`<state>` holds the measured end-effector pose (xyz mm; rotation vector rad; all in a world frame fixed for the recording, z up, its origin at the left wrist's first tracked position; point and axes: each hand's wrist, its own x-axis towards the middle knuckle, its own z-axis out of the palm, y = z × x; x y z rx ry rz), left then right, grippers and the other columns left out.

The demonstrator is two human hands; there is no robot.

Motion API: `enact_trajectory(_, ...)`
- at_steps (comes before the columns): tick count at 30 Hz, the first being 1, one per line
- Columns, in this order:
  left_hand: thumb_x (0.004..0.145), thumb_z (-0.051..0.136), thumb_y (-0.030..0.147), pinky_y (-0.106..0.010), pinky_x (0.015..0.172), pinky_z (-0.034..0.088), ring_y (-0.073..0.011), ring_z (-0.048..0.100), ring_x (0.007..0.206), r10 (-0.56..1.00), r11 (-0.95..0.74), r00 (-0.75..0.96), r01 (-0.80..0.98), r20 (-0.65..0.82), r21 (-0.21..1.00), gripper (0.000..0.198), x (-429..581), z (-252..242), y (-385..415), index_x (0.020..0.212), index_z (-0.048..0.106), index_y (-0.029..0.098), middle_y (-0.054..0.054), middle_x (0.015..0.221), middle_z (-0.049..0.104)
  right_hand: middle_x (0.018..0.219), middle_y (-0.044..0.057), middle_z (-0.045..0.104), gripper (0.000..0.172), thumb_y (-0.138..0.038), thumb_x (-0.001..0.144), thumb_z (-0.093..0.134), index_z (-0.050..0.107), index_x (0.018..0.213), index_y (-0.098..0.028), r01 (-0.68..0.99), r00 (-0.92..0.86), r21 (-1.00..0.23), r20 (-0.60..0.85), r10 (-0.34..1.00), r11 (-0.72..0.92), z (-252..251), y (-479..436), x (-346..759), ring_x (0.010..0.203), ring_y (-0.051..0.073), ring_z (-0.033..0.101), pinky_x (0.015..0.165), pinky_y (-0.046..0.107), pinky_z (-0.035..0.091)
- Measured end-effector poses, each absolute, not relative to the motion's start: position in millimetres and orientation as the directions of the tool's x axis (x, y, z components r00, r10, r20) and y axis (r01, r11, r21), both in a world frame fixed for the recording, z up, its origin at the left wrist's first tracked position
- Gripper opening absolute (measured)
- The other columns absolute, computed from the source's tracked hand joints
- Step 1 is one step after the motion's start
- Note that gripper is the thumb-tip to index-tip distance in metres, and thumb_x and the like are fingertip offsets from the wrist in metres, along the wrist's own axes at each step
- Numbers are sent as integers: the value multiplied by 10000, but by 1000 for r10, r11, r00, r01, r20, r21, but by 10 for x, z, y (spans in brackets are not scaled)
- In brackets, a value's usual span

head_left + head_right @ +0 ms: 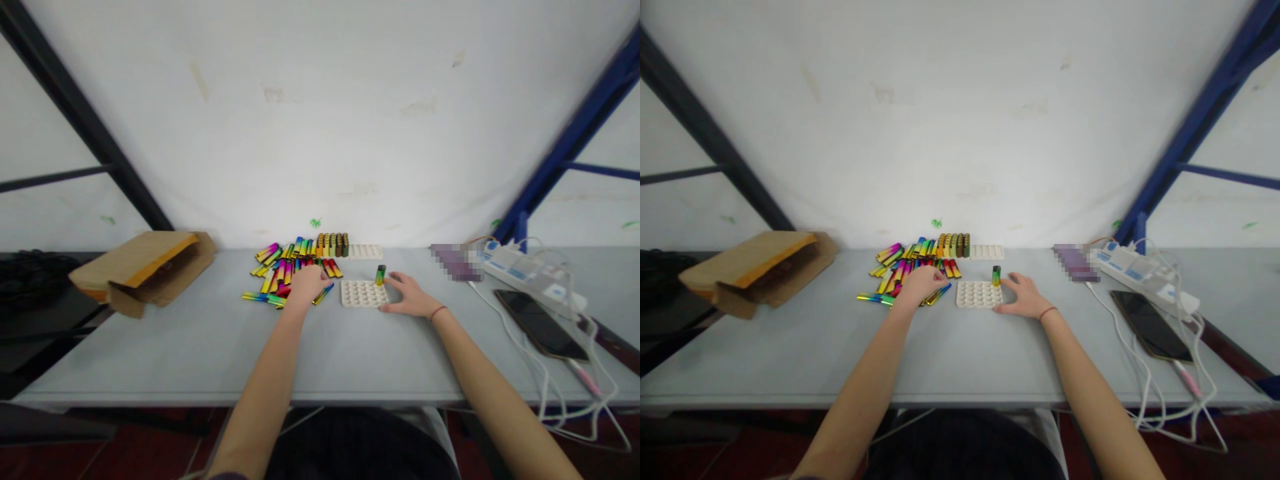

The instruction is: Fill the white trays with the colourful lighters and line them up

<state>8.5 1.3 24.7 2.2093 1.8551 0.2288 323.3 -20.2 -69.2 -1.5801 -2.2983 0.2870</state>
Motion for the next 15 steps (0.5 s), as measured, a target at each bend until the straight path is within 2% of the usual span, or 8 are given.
enact_trajectory(2, 844, 745, 365, -376, 863, 531, -331, 740, 1036, 986, -126, 150, 952, -67, 277, 162, 96, 217, 22, 793, 796, 220, -138, 979, 804, 1530, 209, 537, 893, -765, 730, 772, 641, 1441, -240, 860, -334, -348, 168, 927, 373, -702, -197, 3246, 1400, 450, 525, 1191, 634, 392)
enact_trajectory(5, 784, 791, 321, -376, 865, 531, -325, 744, 997, 990, -121, 136, 946, -32, 300, 157, 140, 162, 8, 677, 740, 218, -116, 850, 785, 1533, 205, 536, 885, -772, 739, 755, 639, 1441, -246, 855, -341, -350, 174, 924, 382, -718, -188, 3265, 1402, 457, 522, 1183, 642, 401)
enact_trajectory(9, 745, 812, 252, -391, 909, 534, -332, 738, 1019, 980, -189, 196, 914, 16, 359, 170, 176, 116, -7, 648, 677, 215, -101, 816, 767, 1536, 199, 536, 877, -768, 745, 750, 633, 1445, -254, 859, -340, -344, 170, 925, 379, -724, -186, 3272, 1407, 452, 520, 1184, 642, 399)
enact_trajectory(12, 809, 760, 222, -388, 942, 534, -306, 733, 1019, 959, -281, 243, 785, 143, 552, 160, 216, 92, 24, 710, 635, 214, -105, 881, 766, 1536, 212, 529, 903, -766, 744, 754, 623, 1457, -227, 867, -334, -336, 159, 929, 369, -723, -190, 3273, 1415, 450, 512, 1194, 623, 396)
enact_trajectory(15, 890, 700, 259, -353, 901, 555, -242, 731, 937, 945, -328, 163, 458, 285, 826, 131, 301, 63, 83, 839, 586, 222, -63, 876, 727, 1525, 218, 538, 885, -759, 768, 739, 618, 1462, -224, 861, -360, -308, 191, 913, 404, -732, -190, 3283, 1394, 449, 533, 1174, 625, 420)
